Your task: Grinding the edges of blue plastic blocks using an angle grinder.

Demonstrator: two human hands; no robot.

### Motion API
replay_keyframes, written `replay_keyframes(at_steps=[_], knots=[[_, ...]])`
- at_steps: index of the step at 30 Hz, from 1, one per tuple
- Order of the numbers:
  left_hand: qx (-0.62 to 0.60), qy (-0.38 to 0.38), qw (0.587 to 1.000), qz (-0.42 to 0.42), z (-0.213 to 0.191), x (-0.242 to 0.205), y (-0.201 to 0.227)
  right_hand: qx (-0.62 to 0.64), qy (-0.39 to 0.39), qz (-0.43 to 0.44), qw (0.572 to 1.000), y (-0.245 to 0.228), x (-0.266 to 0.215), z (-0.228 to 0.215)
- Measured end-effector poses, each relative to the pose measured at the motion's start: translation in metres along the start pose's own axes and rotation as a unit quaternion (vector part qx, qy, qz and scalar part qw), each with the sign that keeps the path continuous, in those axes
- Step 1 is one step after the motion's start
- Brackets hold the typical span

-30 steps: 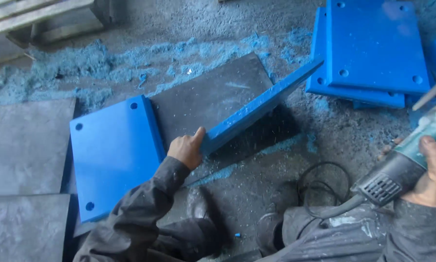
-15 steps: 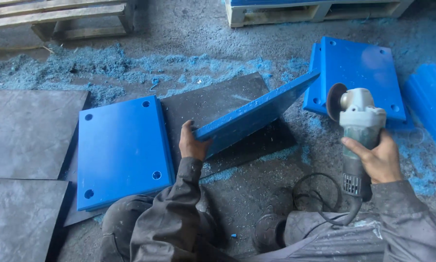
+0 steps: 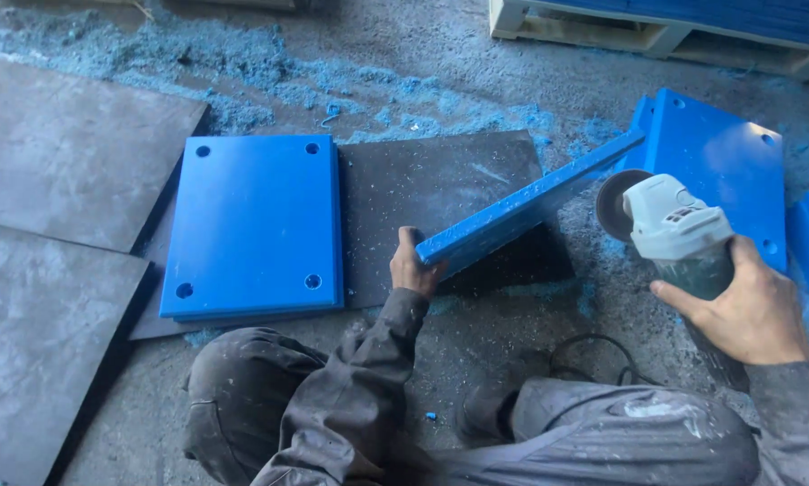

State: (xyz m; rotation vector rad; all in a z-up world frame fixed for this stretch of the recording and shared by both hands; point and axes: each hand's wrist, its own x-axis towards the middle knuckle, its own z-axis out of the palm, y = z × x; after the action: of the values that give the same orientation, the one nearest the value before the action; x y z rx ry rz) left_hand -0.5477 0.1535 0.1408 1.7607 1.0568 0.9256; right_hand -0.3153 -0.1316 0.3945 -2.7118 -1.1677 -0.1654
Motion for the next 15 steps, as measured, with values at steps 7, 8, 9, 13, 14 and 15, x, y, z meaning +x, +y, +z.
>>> replay_keyframes(at_steps=[7, 8, 9, 13, 14, 15], knots=[[-0.015, 0.028, 0.999, -0.026, -0.008, -0.028, 0.006, -0.013, -0.112, -0.068, 0.991, -0.067, 0.004, -0.007], [-0.013, 0.03, 0.999, -0.024, -0.006, -0.026, 0.003, -0.011, -0.109, -0.069, 0.992, -0.079, 0.009, -0.007], [-0.039, 0.012, 0.999, -0.022, -0.002, -0.029, 0.0, -0.011, -0.127, -0.084, 0.988, -0.088, 0.01, -0.006], [-0.083, -0.017, 0.996, -0.024, 0.001, -0.038, -0.007, 0.0, -0.17, -0.111, 0.979, -0.121, 0.009, 0.007], [-0.083, -0.017, 0.996, -0.028, 0.002, -0.038, -0.008, 0.0, -0.174, -0.112, 0.978, -0.129, 0.008, 0.011], [-0.096, -0.01, 0.995, -0.031, 0.001, -0.035, -0.009, 0.009, -0.186, -0.119, 0.975, -0.138, 0.01, 0.014]])
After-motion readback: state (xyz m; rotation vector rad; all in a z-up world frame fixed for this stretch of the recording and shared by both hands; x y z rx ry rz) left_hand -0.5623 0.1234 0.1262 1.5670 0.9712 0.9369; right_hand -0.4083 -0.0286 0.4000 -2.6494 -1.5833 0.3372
